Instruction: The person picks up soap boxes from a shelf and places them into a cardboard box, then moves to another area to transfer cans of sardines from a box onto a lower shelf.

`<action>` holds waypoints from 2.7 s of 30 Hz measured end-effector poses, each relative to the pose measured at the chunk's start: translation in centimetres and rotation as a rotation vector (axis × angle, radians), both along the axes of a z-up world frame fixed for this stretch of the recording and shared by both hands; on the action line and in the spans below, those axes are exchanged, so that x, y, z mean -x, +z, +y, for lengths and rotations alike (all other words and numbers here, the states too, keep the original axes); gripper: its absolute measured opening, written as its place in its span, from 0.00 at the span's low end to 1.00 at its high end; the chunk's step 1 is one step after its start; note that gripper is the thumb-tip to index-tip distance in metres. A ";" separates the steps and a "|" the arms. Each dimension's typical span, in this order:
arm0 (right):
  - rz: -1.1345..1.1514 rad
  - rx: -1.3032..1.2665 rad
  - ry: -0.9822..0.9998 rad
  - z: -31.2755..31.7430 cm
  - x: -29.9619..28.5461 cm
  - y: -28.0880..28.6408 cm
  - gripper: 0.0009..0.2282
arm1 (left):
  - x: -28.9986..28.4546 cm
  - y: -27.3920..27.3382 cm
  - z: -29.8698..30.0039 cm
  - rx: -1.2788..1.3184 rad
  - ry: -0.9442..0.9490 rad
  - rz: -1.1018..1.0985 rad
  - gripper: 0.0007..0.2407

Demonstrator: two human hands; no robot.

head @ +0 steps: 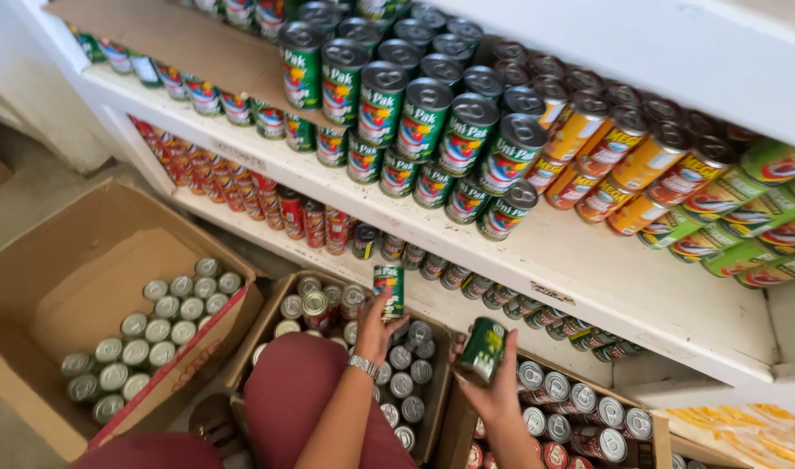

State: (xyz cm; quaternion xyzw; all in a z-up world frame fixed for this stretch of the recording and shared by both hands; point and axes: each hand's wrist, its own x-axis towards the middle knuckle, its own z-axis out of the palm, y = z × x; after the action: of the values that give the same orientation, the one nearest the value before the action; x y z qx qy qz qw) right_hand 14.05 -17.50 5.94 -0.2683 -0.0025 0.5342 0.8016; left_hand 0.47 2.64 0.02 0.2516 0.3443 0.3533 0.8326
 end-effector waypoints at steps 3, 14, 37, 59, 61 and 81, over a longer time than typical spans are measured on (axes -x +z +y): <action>-0.070 -0.066 0.008 0.2 0.4 8.8 0.27 | 0.3 0.1 -0.1 0.000 0.009 -0.100 0.18; -1.286 0.270 -0.634 5.1 -6.3 15.0 0.41 | -0.2 0.4 -0.5 -0.047 -0.030 0.006 0.18; -1.461 0.456 -0.449 7.9 -10.8 15.4 0.29 | -0.1 1.4 -1.4 -0.254 -0.195 0.183 0.24; -1.686 0.562 -0.345 14.6 -18.2 12.9 0.26 | -0.6 1.3 -1.5 -0.126 -0.191 -0.130 0.25; -1.691 0.538 -0.343 14.9 -18.4 12.9 0.25 | -0.7 2.0 -1.4 -0.126 -0.219 -0.091 0.25; -1.381 0.423 0.013 5.2 1.9 5.4 0.30 | -0.8 4.3 -3.4 -0.435 -0.180 -0.143 0.29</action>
State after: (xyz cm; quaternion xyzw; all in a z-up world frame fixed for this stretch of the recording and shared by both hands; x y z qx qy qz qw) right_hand 12.18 -12.28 11.30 -0.6941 -0.4066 0.2367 0.5448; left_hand 1.31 -0.74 4.28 0.4289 0.1764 0.3604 0.8093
